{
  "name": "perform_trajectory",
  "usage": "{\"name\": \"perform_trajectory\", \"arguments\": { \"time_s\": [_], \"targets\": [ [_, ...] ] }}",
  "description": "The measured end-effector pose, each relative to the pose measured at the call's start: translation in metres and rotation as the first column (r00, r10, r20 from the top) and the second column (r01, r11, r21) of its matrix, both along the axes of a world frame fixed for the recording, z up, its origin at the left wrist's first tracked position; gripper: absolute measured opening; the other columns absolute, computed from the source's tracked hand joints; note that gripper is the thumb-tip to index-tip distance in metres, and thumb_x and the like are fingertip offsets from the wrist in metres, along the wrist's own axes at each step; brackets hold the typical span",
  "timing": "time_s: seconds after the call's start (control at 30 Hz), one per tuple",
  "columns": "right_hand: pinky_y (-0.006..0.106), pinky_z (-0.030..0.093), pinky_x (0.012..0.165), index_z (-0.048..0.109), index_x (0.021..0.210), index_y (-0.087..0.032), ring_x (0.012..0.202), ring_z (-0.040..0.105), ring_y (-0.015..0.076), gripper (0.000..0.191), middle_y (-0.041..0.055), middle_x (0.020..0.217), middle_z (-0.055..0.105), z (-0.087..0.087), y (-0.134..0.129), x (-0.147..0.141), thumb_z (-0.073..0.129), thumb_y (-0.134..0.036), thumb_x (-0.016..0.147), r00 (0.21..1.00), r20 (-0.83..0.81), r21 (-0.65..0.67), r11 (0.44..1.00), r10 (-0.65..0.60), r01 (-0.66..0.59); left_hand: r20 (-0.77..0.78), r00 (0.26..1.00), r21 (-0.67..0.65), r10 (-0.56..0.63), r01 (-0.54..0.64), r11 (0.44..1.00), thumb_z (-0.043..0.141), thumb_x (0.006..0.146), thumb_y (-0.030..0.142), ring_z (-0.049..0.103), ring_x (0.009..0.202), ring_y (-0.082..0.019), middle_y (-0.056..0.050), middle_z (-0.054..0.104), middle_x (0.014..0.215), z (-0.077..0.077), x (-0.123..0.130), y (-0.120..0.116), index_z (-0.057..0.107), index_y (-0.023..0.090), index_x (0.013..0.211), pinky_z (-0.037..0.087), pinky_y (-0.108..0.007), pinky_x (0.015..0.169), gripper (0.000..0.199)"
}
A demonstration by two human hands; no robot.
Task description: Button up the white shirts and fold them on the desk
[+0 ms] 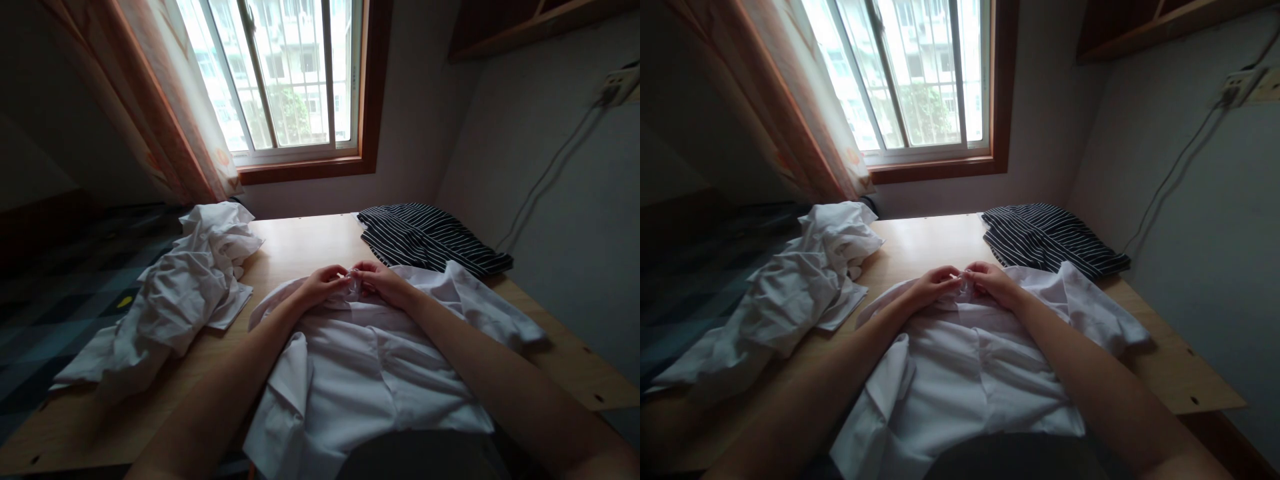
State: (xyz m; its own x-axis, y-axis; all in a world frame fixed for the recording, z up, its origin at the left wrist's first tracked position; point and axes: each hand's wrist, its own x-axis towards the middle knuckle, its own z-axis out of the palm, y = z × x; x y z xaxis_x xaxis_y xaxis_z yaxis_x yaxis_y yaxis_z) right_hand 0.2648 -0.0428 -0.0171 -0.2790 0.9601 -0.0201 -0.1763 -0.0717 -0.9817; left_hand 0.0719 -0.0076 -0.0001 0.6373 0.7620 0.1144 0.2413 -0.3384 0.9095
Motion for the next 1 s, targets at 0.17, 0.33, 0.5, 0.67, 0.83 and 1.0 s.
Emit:
{"name": "perform_trajectory", "arguments": {
  "time_s": [0.17, 0.33, 0.5, 0.67, 0.83, 1.0],
  "targets": [
    [0.02, 0.034, 0.045, 0.061, 0.087, -0.017, 0.049, 0.043, 0.0067, 0.041, -0.0063, 0.058, 0.053, 0.0, 0.0, 0.0, 0.08, -0.048, 0.067, 1.0, 0.022, 0.035, 0.999, -0.02, 0.02, -0.023, 0.999, 0.041, 0.043, -0.042, 0.998, 0.069, 0.073, 0.054, 0.054, 0.068, -0.013, -0.001, 0.065, 0.076, -0.004, 0.001, 0.0, 0.067, 0.015, 0.089, 0.042, -0.022, 0.061, 0.042],
    [0.021, 0.044, 0.05, 0.062, 0.094, -0.017, 0.052, 0.051, 0.0079, 0.041, -0.0039, 0.066, 0.06, -0.001, -0.001, 0.001, 0.08, -0.043, 0.068, 0.999, 0.026, 0.052, 0.998, 0.027, -0.028, -0.102, 0.992, 0.151, 0.076, -0.06, 0.987, 0.068, 0.075, 0.054, 0.051, 0.063, -0.011, 0.002, 0.062, 0.071, -0.008, 0.0, 0.0, 0.065, 0.016, 0.084, 0.039, -0.02, 0.056, 0.039],
    [0.024, 0.048, 0.053, 0.061, 0.1, -0.018, 0.055, 0.056, 0.0096, 0.036, -0.0019, 0.072, 0.064, -0.002, -0.001, -0.001, 0.074, -0.037, 0.072, 0.994, 0.107, 0.132, 0.991, 0.021, -0.035, -0.089, 0.985, 0.212, 0.145, -0.124, 0.969, 0.065, 0.077, 0.056, 0.049, 0.062, -0.011, 0.001, 0.061, 0.069, -0.01, 0.0, 0.002, 0.066, 0.016, 0.082, 0.036, -0.02, 0.055, 0.041],
    [0.03, 0.05, 0.063, 0.065, 0.096, -0.019, 0.063, 0.058, 0.0144, 0.019, 0.0013, 0.074, 0.064, -0.004, 0.001, -0.004, 0.062, -0.026, 0.079, 0.908, 0.377, 0.406, 0.914, -0.181, 0.013, -0.103, 0.976, 0.203, 0.193, -0.17, 0.964, 0.062, 0.076, 0.059, 0.053, 0.065, -0.013, 0.0, 0.065, 0.073, -0.011, 0.001, 0.004, 0.069, 0.017, 0.085, 0.037, -0.021, 0.058, 0.044],
    [0.036, 0.048, 0.082, 0.064, 0.077, -0.021, 0.082, 0.058, 0.0203, 0.006, 0.0049, 0.081, 0.062, 0.0, 0.001, 0.0, 0.062, -0.017, 0.074, 0.749, 0.453, 0.634, 0.766, -0.483, 0.11, -0.144, 0.907, 0.354, 0.396, -0.326, 0.876, 0.059, 0.08, 0.058, 0.051, 0.061, -0.013, 0.001, 0.061, 0.064, -0.011, -0.004, 0.01, 0.068, 0.018, 0.075, 0.034, -0.023, 0.058, 0.041],
    [0.031, 0.052, 0.059, 0.054, 0.094, -0.022, 0.061, 0.061, 0.016, 0.021, -0.0004, 0.073, 0.06, 0.002, 0.005, 0.012, 0.056, -0.037, 0.08, 0.824, 0.169, 0.324, 0.82, -0.541, 0.472, -0.079, 0.742, 0.467, 0.665, -0.562, 0.683, 0.048, 0.09, 0.057, 0.054, 0.062, -0.016, 0.0, 0.061, 0.067, -0.007, -0.011, 0.012, 0.067, 0.021, 0.085, 0.033, -0.025, 0.06, 0.04]
  ]
}}
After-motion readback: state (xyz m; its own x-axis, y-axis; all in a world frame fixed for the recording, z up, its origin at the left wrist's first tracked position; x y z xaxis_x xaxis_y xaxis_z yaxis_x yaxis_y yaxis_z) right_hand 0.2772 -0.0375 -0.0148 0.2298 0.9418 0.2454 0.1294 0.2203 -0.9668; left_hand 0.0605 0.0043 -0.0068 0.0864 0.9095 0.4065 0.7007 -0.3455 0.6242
